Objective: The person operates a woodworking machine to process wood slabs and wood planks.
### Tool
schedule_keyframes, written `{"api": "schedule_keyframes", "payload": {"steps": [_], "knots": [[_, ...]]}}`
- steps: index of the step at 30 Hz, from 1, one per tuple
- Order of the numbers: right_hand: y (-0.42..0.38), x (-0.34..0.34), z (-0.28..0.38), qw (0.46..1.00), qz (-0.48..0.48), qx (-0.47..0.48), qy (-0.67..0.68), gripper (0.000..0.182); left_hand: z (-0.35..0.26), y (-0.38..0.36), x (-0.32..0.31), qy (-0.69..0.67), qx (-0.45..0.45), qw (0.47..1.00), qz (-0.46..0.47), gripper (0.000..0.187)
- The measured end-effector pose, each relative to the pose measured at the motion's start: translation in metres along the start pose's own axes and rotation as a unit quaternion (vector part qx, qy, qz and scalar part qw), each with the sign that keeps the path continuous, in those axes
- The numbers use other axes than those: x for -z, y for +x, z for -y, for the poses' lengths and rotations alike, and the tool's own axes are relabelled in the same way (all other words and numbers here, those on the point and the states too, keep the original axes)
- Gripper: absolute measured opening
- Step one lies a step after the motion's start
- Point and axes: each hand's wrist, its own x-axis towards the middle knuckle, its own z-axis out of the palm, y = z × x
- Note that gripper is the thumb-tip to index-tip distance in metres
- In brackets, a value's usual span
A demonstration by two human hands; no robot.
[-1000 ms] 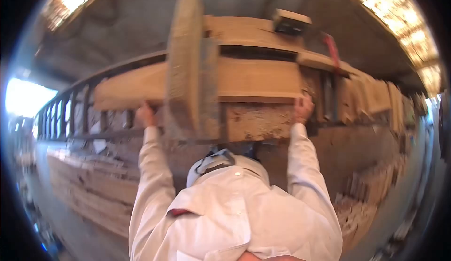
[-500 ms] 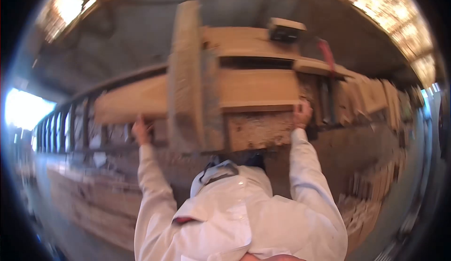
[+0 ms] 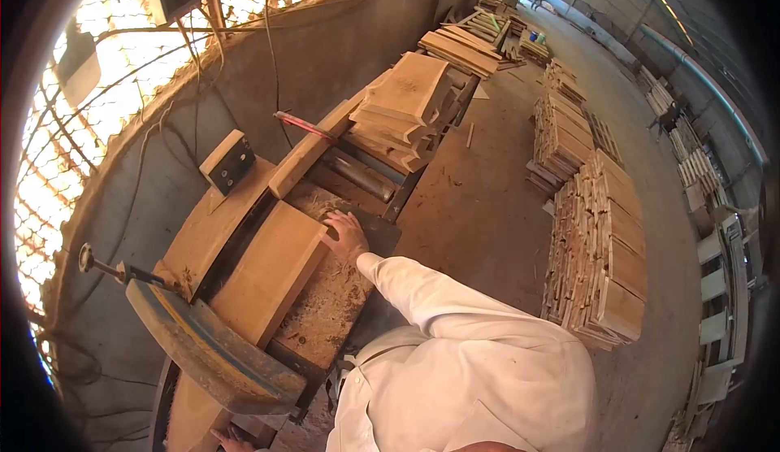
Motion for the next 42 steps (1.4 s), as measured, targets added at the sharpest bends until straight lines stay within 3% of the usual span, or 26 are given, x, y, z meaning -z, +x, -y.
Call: {"api": "schedule_keyframes", "payload": {"steps": [2,5,8,10,11,12,13,15,16,17,20,22,24,26,27,28,30,32,33,36,38,39,41,42], "knots": [[0.000,0.001,-0.002,1.000,-0.001,0.002,0.002,0.058,-0.005,0.001,0.000,0.066,0.007,0.998,0.007,0.070],[0.002,-0.001,-0.001,1.000,-0.013,0.006,0.001,0.057,-0.010,0.006,-0.004,-0.111,0.124,0.985,-0.040,0.072],[0.002,-0.004,-0.008,0.997,-0.065,0.040,-0.003,0.051,-0.003,0.005,-0.006,0.009,0.007,1.000,-0.017,0.071],[0.004,-0.008,-0.008,0.993,-0.091,0.072,-0.001,0.044,0.020,0.012,0.001,0.229,-0.124,0.965,-0.010,0.066],[0.005,-0.002,-0.005,0.992,-0.093,0.089,0.005,0.040,0.001,0.002,0.000,0.310,-0.018,0.951,0.004,0.063],[0.004,0.002,0.003,0.989,-0.112,0.095,0.010,0.035,-0.019,-0.007,-0.007,0.171,0.026,0.985,-0.019,0.062],[0.010,-0.011,-0.007,0.971,-0.173,0.163,-0.014,0.034,-0.018,-0.006,-0.001,0.225,-0.039,0.974,0.006,0.059],[0.008,-0.020,-0.008,0.979,-0.152,0.133,-0.018,0.039,-0.020,-0.013,-0.003,0.265,-0.101,0.958,-0.046,0.064],[0.009,-0.022,-0.013,0.988,-0.109,0.113,-0.001,0.043,-0.041,-0.017,-0.008,0.141,-0.018,0.988,-0.056,0.065],[0.008,-0.021,-0.011,0.990,-0.094,0.102,-0.006,0.046,-0.017,-0.009,0.003,0.368,-0.304,0.877,-0.053,0.062],[0.007,-0.024,-0.011,0.996,-0.062,0.068,-0.010,0.050,-0.026,-0.011,-0.001,0.262,-0.054,0.963,0.000,0.059],[0.006,-0.024,-0.009,0.997,-0.056,0.054,-0.012,0.051,-0.038,-0.013,-0.008,0.071,0.010,0.996,-0.047,0.051],[0.003,-0.021,-0.007,0.999,-0.037,0.035,-0.002,0.053,-0.054,-0.012,-0.015,-0.136,0.108,0.981,-0.090,0.045],[0.005,-0.018,-0.004,0.999,-0.031,0.036,0.013,0.055,-0.078,-0.010,-0.016,-0.351,0.231,0.897,-0.135,0.043],[0.005,-0.015,-0.002,0.998,-0.035,0.046,0.018,0.052,-0.086,-0.013,-0.017,-0.336,0.206,0.909,-0.136,0.043],[0.004,-0.013,-0.001,0.992,-0.047,0.002,0.119,0.050,-0.072,-0.011,-0.017,-0.269,0.159,0.942,-0.125,0.045],[-0.008,-0.004,0.012,0.943,-0.054,-0.093,0.315,0.045,-0.056,-0.009,-0.018,-0.196,0.132,0.964,-0.126,0.048],[-0.037,-0.007,0.016,0.897,-0.051,-0.151,0.413,0.043,-0.079,-0.005,-0.020,-0.325,0.259,0.894,-0.169,0.052],[-0.048,-0.009,0.019,0.868,-0.056,-0.180,0.460,0.042,-0.082,-0.006,-0.018,-0.330,0.227,0.905,-0.143,0.052],[-0.081,-0.027,0.031,0.752,0.147,-0.326,0.554,0.050,-0.094,-0.002,-0.021,-0.306,0.253,0.903,-0.163,0.049],[-0.084,-0.051,0.025,0.630,0.264,-0.354,0.639,0.057,-0.074,-0.004,-0.019,-0.303,0.250,0.903,-0.173,0.048],[-0.081,-0.067,0.026,0.557,0.326,-0.373,0.667,0.060,-0.073,-0.005,-0.022,-0.252,0.207,0.931,-0.164,0.047],[-0.070,-0.080,0.048,0.509,0.326,-0.422,0.676,0.063,-0.076,-0.011,-0.020,-0.201,0.159,0.953,-0.164,0.047],[-0.068,-0.086,0.063,0.488,0.313,-0.445,0.683,0.065,-0.092,-0.007,-0.017,-0.345,0.255,0.885,-0.180,0.055]]}}
